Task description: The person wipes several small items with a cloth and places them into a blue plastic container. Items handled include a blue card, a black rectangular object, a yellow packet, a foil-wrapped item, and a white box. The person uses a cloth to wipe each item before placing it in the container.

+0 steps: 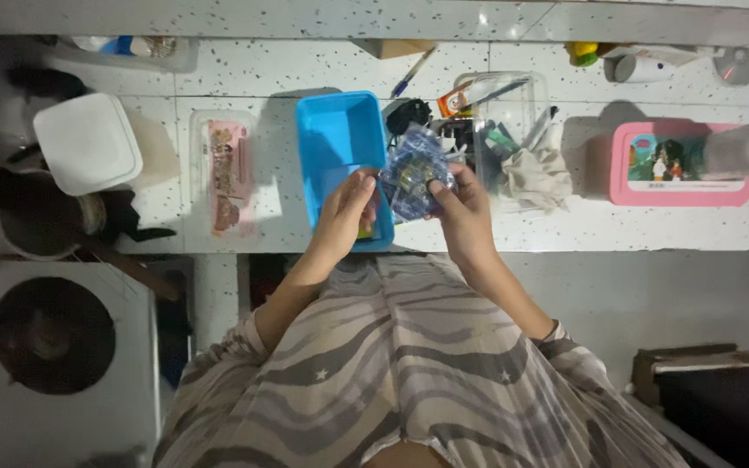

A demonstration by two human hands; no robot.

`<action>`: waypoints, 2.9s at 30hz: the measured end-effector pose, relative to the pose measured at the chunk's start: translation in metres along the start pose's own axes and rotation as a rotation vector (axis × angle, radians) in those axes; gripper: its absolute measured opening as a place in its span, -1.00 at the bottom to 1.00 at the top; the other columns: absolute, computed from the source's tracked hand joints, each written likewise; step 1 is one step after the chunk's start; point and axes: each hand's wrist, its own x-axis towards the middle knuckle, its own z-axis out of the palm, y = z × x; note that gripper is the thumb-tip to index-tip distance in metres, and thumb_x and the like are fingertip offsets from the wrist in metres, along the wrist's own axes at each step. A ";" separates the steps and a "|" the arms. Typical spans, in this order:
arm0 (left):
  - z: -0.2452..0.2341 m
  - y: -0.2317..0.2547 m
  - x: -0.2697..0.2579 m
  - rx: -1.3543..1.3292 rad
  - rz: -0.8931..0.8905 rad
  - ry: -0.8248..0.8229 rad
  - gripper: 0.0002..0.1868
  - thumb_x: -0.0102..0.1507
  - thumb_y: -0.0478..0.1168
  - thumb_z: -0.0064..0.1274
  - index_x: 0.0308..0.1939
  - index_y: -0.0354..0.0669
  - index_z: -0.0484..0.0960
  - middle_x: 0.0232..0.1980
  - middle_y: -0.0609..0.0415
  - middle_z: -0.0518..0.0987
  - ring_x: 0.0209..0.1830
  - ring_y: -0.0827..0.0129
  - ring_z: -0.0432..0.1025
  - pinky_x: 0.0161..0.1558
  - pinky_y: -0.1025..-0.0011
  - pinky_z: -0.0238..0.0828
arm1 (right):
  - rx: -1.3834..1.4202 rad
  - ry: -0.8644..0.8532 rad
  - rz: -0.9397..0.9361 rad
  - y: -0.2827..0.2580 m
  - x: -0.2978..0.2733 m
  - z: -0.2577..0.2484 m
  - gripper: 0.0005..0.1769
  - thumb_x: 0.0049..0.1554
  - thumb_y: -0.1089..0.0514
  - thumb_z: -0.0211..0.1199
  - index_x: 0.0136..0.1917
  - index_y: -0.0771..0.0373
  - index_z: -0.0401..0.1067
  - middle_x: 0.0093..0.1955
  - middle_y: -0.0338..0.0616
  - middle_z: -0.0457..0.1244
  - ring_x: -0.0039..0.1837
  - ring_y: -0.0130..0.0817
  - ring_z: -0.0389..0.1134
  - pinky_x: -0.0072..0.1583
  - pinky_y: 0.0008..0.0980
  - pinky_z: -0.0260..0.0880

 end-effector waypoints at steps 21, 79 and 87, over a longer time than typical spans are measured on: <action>-0.057 -0.002 -0.016 -0.156 0.168 -0.154 -0.73 0.52 -0.18 0.15 0.04 -0.39 0.55 -0.27 0.24 0.36 -0.26 0.61 0.19 -0.27 0.55 0.12 | -0.949 0.208 -1.064 0.035 -0.016 0.055 -0.48 0.14 0.47 0.06 0.36 0.25 0.23 0.44 0.08 0.23 0.32 0.02 0.33 0.29 -0.05 0.37; -0.078 -0.088 0.037 0.805 0.484 0.003 -0.40 0.34 -0.24 0.15 0.44 -0.17 0.32 0.04 -0.23 0.57 0.01 -0.06 0.43 0.04 0.08 0.38 | -0.889 -0.147 0.067 0.115 0.039 0.019 -0.27 0.12 0.37 0.32 0.47 0.15 0.11 0.06 0.05 0.29 0.09 -0.16 0.37 0.12 -0.30 0.36; -0.071 -0.089 0.047 1.057 0.261 -0.104 -0.36 0.29 -0.38 0.08 0.46 -0.27 0.30 -0.15 -0.26 0.58 -0.16 -0.02 0.45 -0.09 0.06 0.42 | -1.230 -0.134 -0.210 0.127 0.036 0.025 -0.23 -0.03 0.42 0.36 0.41 0.27 0.20 0.29 0.40 0.17 0.21 0.35 0.29 0.18 0.00 0.39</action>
